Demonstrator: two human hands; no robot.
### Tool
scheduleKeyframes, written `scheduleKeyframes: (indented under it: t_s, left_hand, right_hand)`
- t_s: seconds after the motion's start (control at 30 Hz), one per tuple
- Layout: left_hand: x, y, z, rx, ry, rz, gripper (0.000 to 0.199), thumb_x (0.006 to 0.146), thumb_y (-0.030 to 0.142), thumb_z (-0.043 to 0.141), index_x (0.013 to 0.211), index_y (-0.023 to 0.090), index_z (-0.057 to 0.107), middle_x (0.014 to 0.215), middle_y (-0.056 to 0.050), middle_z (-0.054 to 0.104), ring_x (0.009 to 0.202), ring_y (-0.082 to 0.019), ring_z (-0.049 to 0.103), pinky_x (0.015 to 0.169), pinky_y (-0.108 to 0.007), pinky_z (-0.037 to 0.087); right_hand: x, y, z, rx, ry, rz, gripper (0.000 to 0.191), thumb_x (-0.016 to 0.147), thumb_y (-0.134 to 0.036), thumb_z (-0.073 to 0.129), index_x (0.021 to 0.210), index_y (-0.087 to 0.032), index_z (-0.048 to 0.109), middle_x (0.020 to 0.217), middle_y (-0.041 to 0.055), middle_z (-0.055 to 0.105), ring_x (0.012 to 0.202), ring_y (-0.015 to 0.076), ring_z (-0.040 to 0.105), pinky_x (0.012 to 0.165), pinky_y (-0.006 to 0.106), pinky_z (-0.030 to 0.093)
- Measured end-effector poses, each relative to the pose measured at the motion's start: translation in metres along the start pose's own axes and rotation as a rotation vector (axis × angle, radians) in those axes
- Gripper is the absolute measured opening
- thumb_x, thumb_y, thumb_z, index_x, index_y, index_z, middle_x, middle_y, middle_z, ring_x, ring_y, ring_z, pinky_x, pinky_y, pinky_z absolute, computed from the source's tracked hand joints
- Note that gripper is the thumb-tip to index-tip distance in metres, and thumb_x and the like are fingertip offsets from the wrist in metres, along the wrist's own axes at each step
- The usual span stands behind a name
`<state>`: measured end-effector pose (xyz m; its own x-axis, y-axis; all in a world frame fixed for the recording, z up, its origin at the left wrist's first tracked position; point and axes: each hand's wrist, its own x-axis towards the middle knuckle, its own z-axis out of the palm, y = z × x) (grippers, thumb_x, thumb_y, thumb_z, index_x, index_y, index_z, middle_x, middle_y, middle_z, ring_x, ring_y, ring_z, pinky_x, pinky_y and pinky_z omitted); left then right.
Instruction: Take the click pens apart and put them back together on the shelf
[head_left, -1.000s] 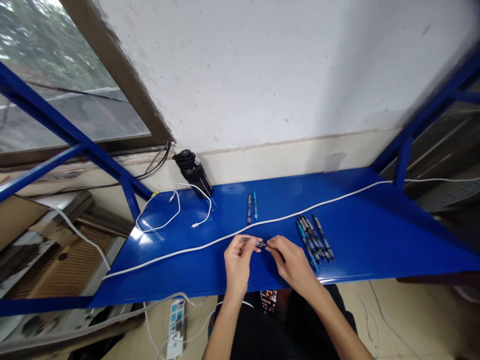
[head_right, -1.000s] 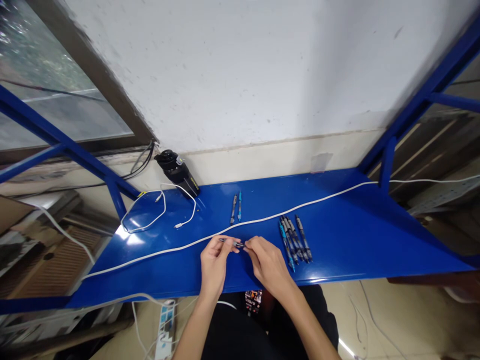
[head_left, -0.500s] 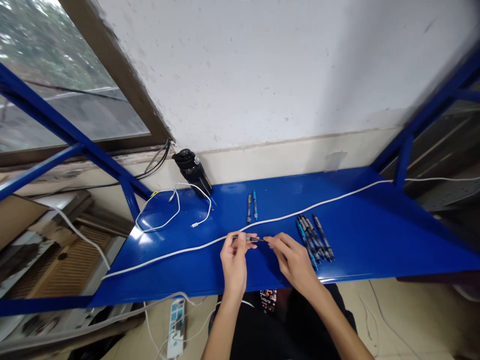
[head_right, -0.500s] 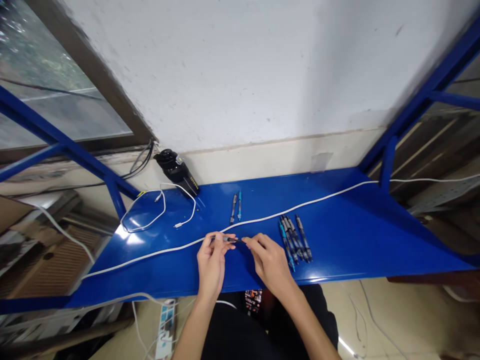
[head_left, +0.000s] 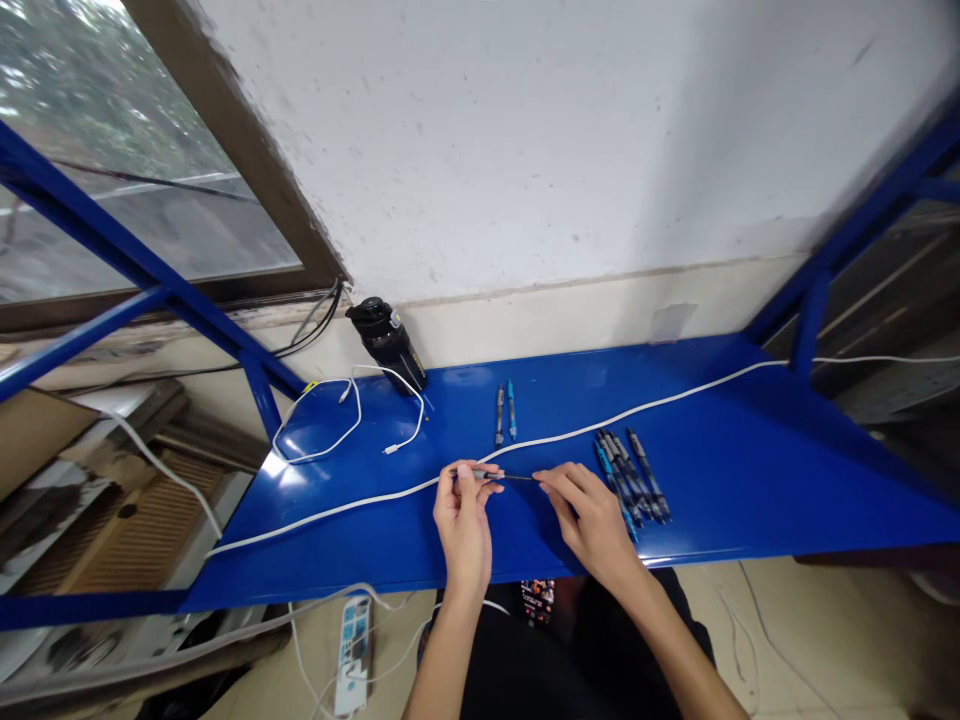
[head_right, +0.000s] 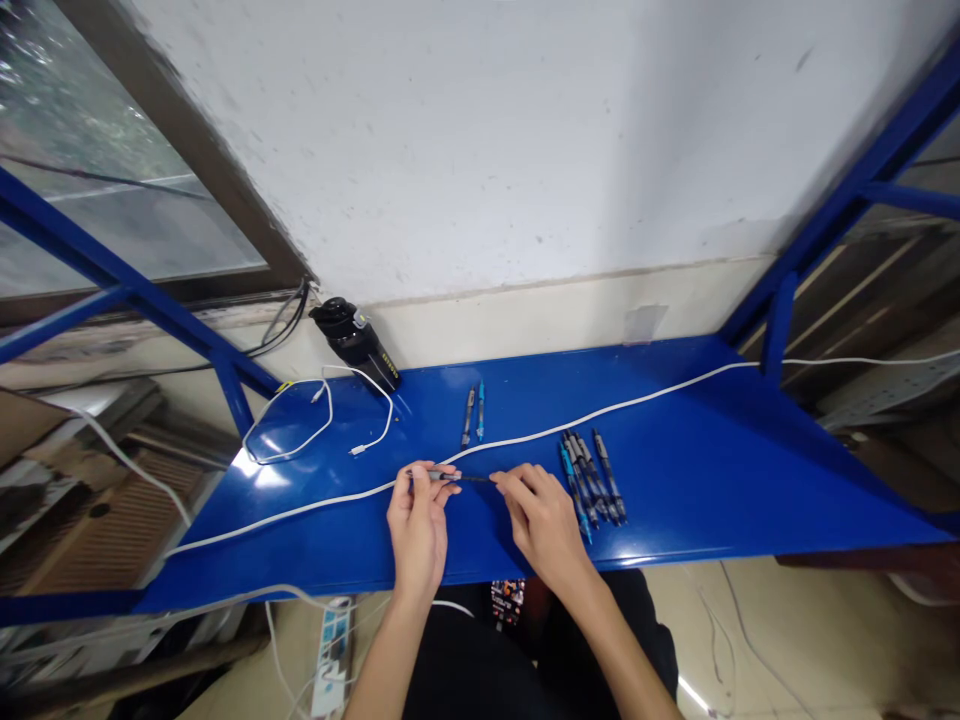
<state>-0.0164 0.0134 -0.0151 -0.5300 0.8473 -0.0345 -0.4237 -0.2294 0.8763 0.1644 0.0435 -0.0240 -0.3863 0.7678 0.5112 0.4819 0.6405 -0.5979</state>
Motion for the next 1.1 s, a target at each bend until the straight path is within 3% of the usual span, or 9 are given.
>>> scheduleKeyframes:
  t_s: [0.33,0.6,0.7,0.83,1.1]
  left_hand:
    - [-0.0007,-0.0014,0.0008,0.063,-0.054,-0.029,0.033,0.103,0.051,0.074,0.109,0.019,0.069,0.100,-0.009,0.081,0.091,-0.021,0.080,0.080,-0.030,0.063]
    - [-0.0041,-0.0012,-0.0016,0.248,-0.192,-0.068,0.030,0.104,0.047,0.073,0.114,0.018,0.074,0.110,-0.013,0.085,0.086,-0.021,0.081,0.088,-0.035,0.064]
    - [-0.0055,0.0007,-0.0006,0.321,-0.248,-0.074,0.029,0.099,0.044,0.080,0.111,0.017,0.079,0.111,-0.014,0.086,0.097,-0.026,0.083,0.096,-0.040,0.064]
    - [-0.0074,0.0039,0.0025,0.292,-0.279,-0.120,0.027,0.093,0.038,0.087,0.109,0.017,0.081,0.112,-0.015,0.087,0.110,-0.032,0.082,0.105,-0.047,0.062]
    - [-0.0078,0.0029,0.0039,0.263,-0.337,-0.134,0.027,0.086,0.029,0.092,0.107,0.017,0.082,0.108,-0.014,0.088,0.105,-0.030,0.084,0.102,-0.045,0.064]
  right_hand:
    - [0.0016,-0.0035,-0.0011,-0.017,0.014,0.009,0.020,0.112,-0.017,0.055,0.123,-0.027,0.068,0.109,0.0080,0.075,0.099,0.0272,0.072,0.090,0.043,0.057]
    - [0.0008,-0.0061,0.0000,0.073,-0.035,0.009,0.022,0.114,-0.020,0.052,0.131,-0.028,0.063,0.110,0.0086,0.073,0.101,0.0271,0.071,0.089,0.042,0.058]
    - [-0.0011,-0.0061,0.0010,0.131,-0.047,0.041,0.020,0.114,-0.023,0.053,0.132,-0.027,0.061,0.110,0.0089,0.073,0.100,0.0261,0.071,0.088,0.040,0.059]
    - [-0.0030,-0.0050,0.0015,0.173,-0.034,0.112,0.008,0.113,-0.027,0.056,0.120,-0.026,0.060,0.102,0.0061,0.071,0.089,0.0230,0.072,0.081,0.035,0.060]
    - [-0.0020,-0.0057,0.0003,0.226,-0.058,0.126,0.003,0.113,-0.028,0.056,0.114,-0.026,0.057,0.097,0.0039,0.066,0.083,0.0201,0.067,0.078,0.032,0.057]
